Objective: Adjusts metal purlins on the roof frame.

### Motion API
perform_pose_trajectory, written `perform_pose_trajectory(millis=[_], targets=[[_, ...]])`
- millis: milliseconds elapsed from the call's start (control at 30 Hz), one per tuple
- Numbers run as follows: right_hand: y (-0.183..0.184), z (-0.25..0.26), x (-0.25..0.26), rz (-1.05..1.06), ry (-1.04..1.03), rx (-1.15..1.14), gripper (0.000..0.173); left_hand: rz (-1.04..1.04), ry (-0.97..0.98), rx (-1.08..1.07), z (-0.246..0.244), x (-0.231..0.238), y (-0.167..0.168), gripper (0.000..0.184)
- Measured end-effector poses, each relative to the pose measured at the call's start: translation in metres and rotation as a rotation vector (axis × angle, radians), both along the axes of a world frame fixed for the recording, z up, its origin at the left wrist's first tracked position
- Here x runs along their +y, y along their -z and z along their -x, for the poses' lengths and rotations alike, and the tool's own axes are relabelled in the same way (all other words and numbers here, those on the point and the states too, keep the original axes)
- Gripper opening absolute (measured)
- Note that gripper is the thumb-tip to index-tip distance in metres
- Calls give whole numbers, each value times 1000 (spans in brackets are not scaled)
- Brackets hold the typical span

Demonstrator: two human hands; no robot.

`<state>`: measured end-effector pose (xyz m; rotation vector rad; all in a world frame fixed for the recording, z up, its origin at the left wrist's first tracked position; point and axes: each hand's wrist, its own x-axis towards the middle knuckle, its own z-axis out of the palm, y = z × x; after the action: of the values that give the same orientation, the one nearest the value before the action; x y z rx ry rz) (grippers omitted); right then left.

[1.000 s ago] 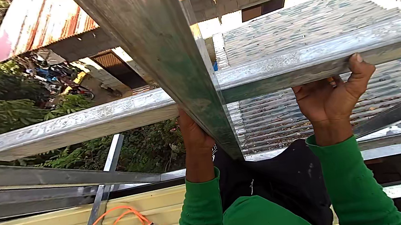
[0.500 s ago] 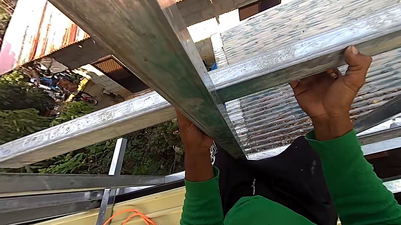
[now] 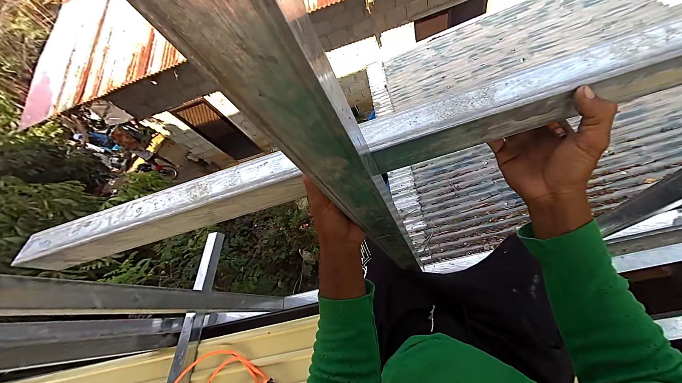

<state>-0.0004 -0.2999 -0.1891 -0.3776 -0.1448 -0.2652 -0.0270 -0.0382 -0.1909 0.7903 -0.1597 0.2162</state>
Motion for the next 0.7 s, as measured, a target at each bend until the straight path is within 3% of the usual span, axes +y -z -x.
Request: perform_pose_trajectory(millis=[267,533,633,700], targets=[[2,-1,-2,-4,-31,-40,36,75,177,-109,-7,6,3,46],[4,-1,12,56,-21,-3,47,6,28,-93,-4,23,6,54],[9,9,10,124,10,56,57,-69,-22,-105,-14,25,23,55],[17,-3,-2,71,11,61,53,-80,0,-161,-19,18,22,54]])
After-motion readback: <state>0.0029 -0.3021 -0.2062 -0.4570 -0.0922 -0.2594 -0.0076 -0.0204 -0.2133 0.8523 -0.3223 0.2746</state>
